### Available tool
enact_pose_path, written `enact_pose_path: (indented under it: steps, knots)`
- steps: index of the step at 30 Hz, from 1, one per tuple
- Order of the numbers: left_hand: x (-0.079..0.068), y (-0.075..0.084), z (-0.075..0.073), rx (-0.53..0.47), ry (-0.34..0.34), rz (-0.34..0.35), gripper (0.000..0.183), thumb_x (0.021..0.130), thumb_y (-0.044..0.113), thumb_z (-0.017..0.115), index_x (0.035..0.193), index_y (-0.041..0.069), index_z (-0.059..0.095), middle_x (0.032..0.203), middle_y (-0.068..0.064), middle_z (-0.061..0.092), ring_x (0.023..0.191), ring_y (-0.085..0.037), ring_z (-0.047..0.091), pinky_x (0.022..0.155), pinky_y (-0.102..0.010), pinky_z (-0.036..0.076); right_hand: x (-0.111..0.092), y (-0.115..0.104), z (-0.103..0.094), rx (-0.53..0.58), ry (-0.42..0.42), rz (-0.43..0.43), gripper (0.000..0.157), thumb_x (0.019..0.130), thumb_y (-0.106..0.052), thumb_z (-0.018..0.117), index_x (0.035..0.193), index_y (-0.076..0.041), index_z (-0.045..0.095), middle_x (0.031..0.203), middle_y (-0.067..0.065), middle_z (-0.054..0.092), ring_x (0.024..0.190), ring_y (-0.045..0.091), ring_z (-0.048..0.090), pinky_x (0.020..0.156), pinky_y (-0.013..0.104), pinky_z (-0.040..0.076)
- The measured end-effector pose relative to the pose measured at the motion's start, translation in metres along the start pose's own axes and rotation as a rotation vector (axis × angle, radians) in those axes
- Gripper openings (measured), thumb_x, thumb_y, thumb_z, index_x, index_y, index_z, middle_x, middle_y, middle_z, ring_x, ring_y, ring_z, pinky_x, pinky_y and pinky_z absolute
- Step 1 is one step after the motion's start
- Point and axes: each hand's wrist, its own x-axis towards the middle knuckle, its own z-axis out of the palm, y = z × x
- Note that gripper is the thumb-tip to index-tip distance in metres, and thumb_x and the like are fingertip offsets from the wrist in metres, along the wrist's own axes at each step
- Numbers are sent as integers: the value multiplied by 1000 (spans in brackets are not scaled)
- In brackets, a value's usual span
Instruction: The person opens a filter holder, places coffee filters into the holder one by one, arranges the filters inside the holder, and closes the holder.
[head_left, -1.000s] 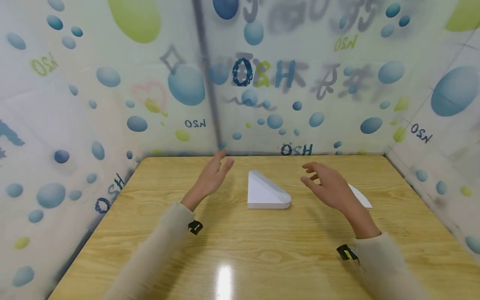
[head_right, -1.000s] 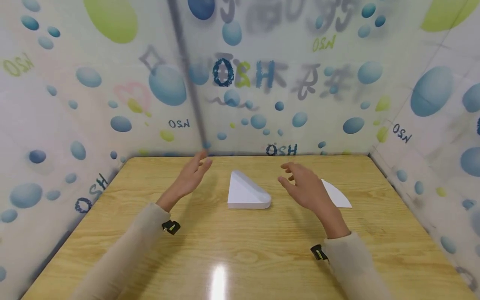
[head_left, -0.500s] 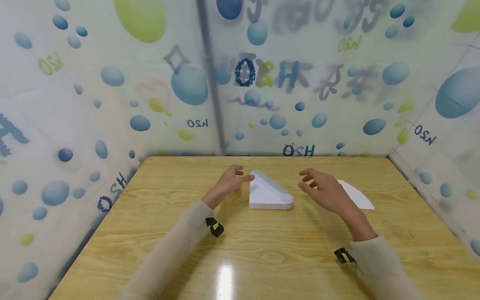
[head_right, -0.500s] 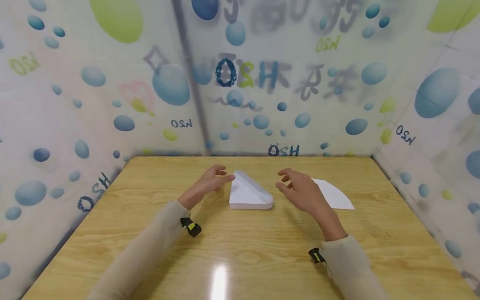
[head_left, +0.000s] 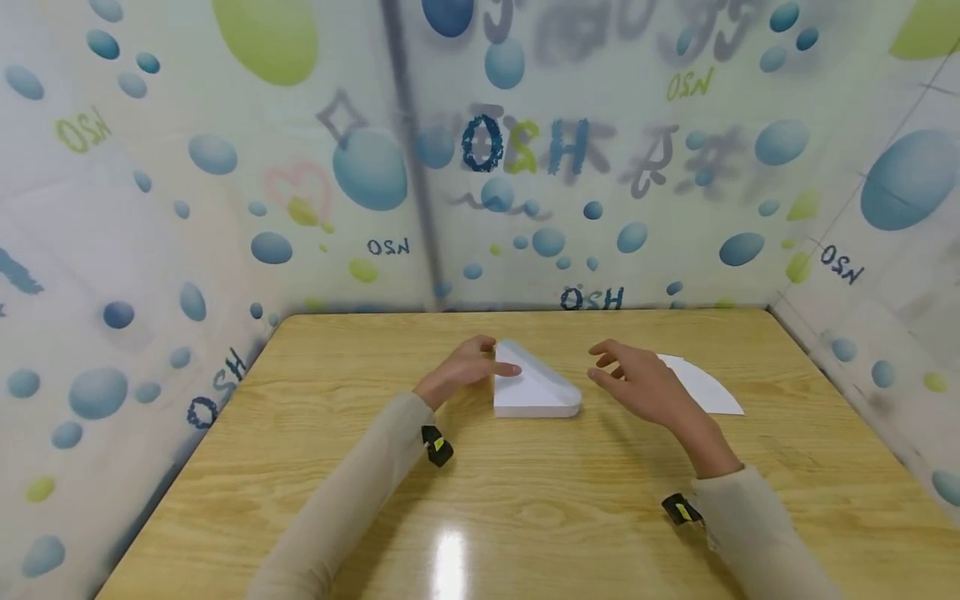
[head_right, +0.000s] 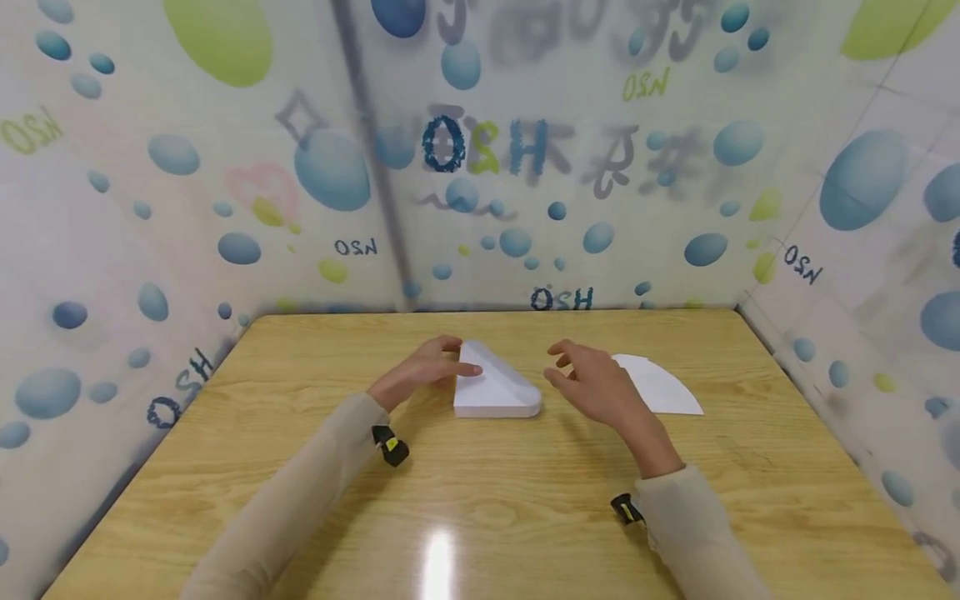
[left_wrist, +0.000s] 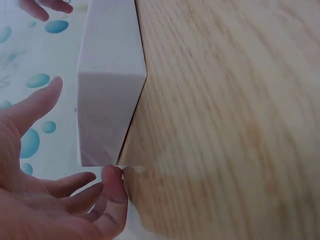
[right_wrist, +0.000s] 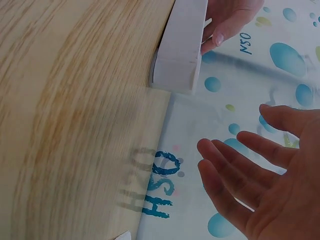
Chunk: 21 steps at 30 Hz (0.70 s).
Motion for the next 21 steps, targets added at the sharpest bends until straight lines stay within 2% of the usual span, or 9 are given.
enact_pose_path:
  steps: [7, 13, 21]
  knots:
    - [5, 0, -1, 42, -37, -4, 88, 84, 37, 86, 155, 8, 44, 165, -11, 39, 140, -31, 47, 121, -50, 37, 1, 0, 2, -3, -17, 1, 41, 106, -29, 59, 141, -8, 58, 128, 19, 71, 106, 34, 72, 86, 53, 59]
    - [7, -1, -4, 44, -52, 18, 95, 82, 33, 88, 158, 5, 39, 168, -13, 34, 149, -31, 39, 125, -51, 30, 2, 1, 3, -2, -26, 2, 40, 106, -29, 60, 140, -8, 58, 127, 18, 71, 107, 33, 71, 85, 52, 59]
    - [9, 0, -4, 65, -46, 14, 87, 84, 31, 87, 155, 8, 44, 168, -13, 34, 154, -33, 33, 126, -53, 27, 2, 1, 3, -6, -34, 9, 41, 106, -30, 59, 140, -8, 58, 129, 19, 70, 108, 34, 71, 86, 52, 59]
